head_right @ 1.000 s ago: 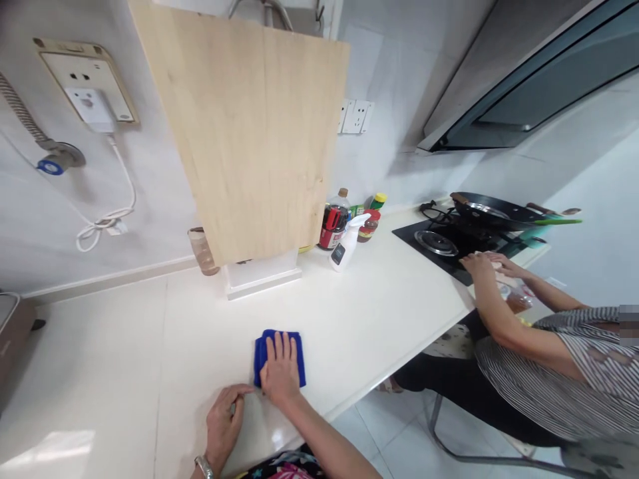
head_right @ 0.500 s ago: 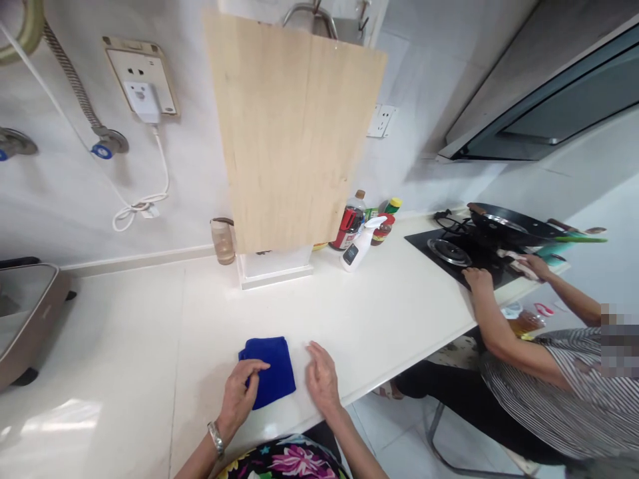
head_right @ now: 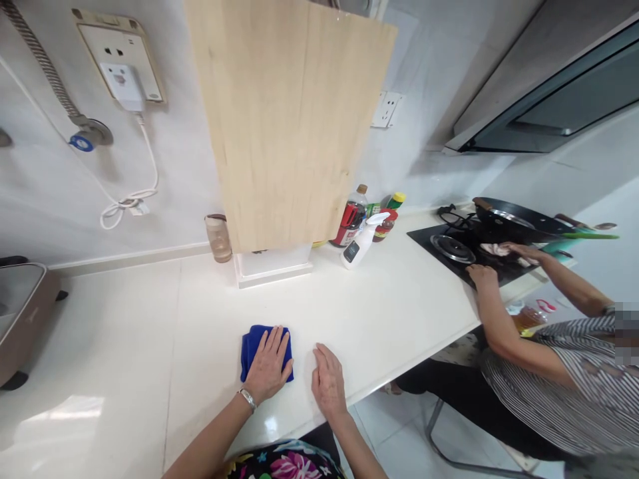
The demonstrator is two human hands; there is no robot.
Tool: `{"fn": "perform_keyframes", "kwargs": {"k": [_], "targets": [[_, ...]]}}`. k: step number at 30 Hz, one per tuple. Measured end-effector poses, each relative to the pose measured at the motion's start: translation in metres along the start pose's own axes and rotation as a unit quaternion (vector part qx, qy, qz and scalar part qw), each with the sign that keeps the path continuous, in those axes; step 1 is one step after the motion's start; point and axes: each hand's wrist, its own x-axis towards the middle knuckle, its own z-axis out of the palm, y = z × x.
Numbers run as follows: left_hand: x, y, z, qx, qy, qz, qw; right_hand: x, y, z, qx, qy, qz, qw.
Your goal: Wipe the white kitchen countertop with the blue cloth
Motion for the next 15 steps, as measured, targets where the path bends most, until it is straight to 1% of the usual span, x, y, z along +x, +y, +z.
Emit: {"fn": "perform_keyframes", "kwargs": {"k": [4, 8, 12, 15], "targets": [[0.03, -0.011, 0.008, -0.011, -0.023, 0.032, 0.999, -0.001, 0.001, 0.002, 0.001, -0.006, 0.008, 1.0], [0.061, -0.017, 0.022, -0.007, -0.042, 0.052, 0.998, 0.0, 0.0, 0.003, 0.002, -0.013, 0.02, 1.0], [0.098, -0.021, 0.038, -0.013, -0.055, 0.067, 0.996, 0.005, -0.003, 0.001, 0.002, -0.024, 0.042, 0.999], [0.127, -0.02, 0.049, -0.02, -0.063, 0.065, 0.996, 0.008, -0.005, -0.002, -0.001, -0.033, 0.054, 0.998]]}}
